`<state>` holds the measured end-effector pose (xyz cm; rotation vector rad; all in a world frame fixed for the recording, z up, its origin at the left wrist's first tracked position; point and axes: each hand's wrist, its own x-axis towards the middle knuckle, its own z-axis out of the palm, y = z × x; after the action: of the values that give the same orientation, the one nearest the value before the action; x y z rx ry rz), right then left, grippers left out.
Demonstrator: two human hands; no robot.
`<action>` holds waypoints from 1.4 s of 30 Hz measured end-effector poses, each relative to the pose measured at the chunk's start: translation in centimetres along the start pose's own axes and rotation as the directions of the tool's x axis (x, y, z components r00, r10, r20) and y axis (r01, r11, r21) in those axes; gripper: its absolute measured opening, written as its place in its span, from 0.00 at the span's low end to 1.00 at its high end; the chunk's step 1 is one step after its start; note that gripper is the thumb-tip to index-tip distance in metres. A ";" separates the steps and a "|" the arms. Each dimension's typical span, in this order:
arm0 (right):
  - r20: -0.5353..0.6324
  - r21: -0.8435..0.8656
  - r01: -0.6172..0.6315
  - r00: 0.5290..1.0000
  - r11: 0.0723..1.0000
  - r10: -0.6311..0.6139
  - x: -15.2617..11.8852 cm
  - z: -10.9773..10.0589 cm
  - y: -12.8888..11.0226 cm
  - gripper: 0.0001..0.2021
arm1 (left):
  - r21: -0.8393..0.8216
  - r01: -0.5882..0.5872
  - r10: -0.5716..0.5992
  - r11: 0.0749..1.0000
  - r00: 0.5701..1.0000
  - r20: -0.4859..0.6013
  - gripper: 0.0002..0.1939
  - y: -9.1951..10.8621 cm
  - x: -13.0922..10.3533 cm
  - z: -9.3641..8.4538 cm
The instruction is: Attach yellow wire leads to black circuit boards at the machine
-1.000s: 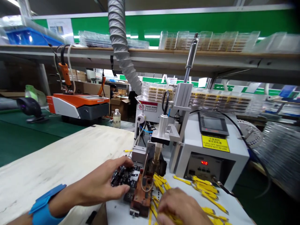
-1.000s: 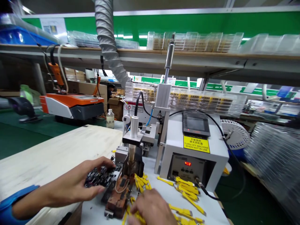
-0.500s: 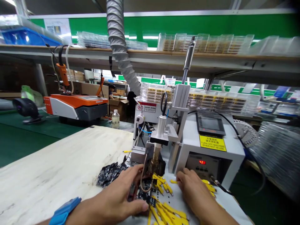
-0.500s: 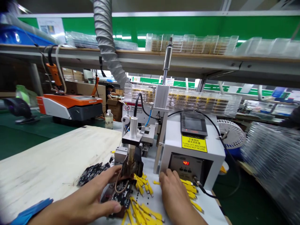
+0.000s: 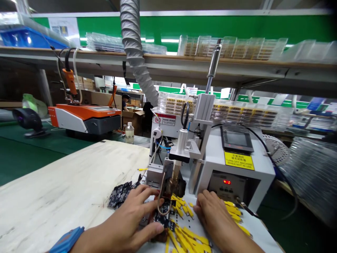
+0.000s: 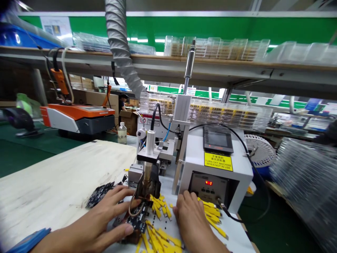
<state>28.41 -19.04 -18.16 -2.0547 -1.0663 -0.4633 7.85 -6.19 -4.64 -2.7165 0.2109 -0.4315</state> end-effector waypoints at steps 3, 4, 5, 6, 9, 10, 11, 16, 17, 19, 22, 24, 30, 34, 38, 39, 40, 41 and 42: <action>-0.024 0.060 0.002 1.000 0.998 0.000 -0.1 -0.3 -0.1 0.10 | 0.008 -0.006 0.006 1.000 1.000 -0.014 0.22 -0.3 -0.2 0.5; -0.038 0.089 0.014 0.999 0.996 -0.010 -0.2 -0.6 -0.2 0.11 | 0.006 -0.012 0.013 1.000 1.000 -0.026 0.23 -0.4 -0.2 0.7; -0.053 0.136 0.039 0.998 0.990 -0.032 -0.3 -0.9 -0.3 0.12 | 0.002 -0.017 0.017 1.000 0.999 -0.040 0.23 -0.6 -0.3 0.8; -0.071 0.200 0.075 0.996 0.977 -0.062 -0.4 -1.2 -0.5 0.12 | -0.003 -0.022 0.022 1.000 0.998 -0.055 0.23 -0.7 -0.3 1.0; -0.108 0.451 0.171 0.985 0.876 -0.137 -1.0 -1.8 -1.3 0.12 | -0.019 -0.039 0.037 0.999 0.995 -0.092 0.21 -0.9 -0.4 1.3; -0.106 0.513 0.183 0.983 0.839 -0.150 -1.2 -1.8 -1.5 0.12 | -0.026 -0.043 0.040 0.999 0.994 -0.098 0.21 -0.9 -0.4 1.3; -0.098 0.551 0.188 0.982 0.813 -0.160 -1.3 -1.7 -1.8 0.12 | -0.035 -0.046 0.042 0.998 0.994 -0.104 0.21 -0.8 -0.4 1.3; -0.004 0.614 0.143 0.984 0.777 -0.178 -1.4 -0.9 -2.5 0.11 | -0.115 -0.034 0.025 0.993 0.997 -0.079 0.23 -0.3 -0.3 1.1; 0.008 0.605 0.135 0.984 0.784 -0.175 -1.4 -0.7 -2.4 0.10 | -0.129 -0.030 0.021 0.991 0.997 -0.073 0.23 -0.3 -0.2 1.0; 0.010 0.590 0.137 0.984 0.796 -0.176 -1.4 -0.5 -2.2 0.09 | -0.141 -0.023 0.014 0.990 0.998 -0.069 0.23 -0.2 -0.2 1.0; -0.019 0.604 0.144 0.986 0.784 -0.166 -1.4 -0.7 -2.0 0.11 | -0.149 -0.019 0.008 0.989 0.997 -0.074 0.22 -0.1 -0.2 1.0; -0.025 0.631 0.142 0.986 0.763 -0.163 -1.4 -1.0 -2.0 0.12 | -0.164 -0.022 0.010 0.986 0.997 -0.072 0.21 -0.1 -0.1 1.0; -0.057 0.737 0.148 0.986 0.659 -0.156 -1.2 -0.7 -3.1 0.12 | -0.183 -0.017 0.004 0.983 0.997 -0.073 0.19 0.0 -0.3 1.1; -0.118 0.721 0.176 0.984 0.670 -0.132 -1.1 -0.2 -3.7 0.10 | -0.203 0.003 -0.018 0.979 0.997 -0.071 0.18 0.2 -0.1 0.9; -0.338 0.497 0.465 0.881 0.732 -0.331 -1.2 -0.4 -3.5 0.11 | -0.202 0.005 -0.017 0.979 0.998 -0.055 0.18 0.3 0.0 0.8; -0.400 0.422 0.546 0.829 0.724 -0.392 -1.3 -0.5 -3.4 0.12 | -0.197 0.006 -0.017 0.980 0.998 -0.053 0.18 0.3 0.0 0.8; -0.449 0.352 0.610 0.775 0.710 -0.444 -1.3 -0.6 -3.2 0.13 | -0.192 0.007 -0.017 0.981 0.998 -0.052 0.19 0.2 -0.1 0.8; -0.482 0.291 0.655 0.730 0.698 -0.484 -1.3 -0.7 -3.1 0.14 | -0.189 0.008 -0.018 0.982 0.999 -0.052 0.19 0.2 -0.1 0.9; -0.496 0.242 0.682 0.698 0.690 -0.516 -1.4 -0.7 -2.9 0.15 | -0.188 0.012 -0.022 0.982 0.999 -0.049 0.19 0.1 -0.1 0.9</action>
<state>25.29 -19.27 -17.20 -1.1147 -1.4443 -0.8647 8.00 -5.98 -5.55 -2.8961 0.2541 -0.5101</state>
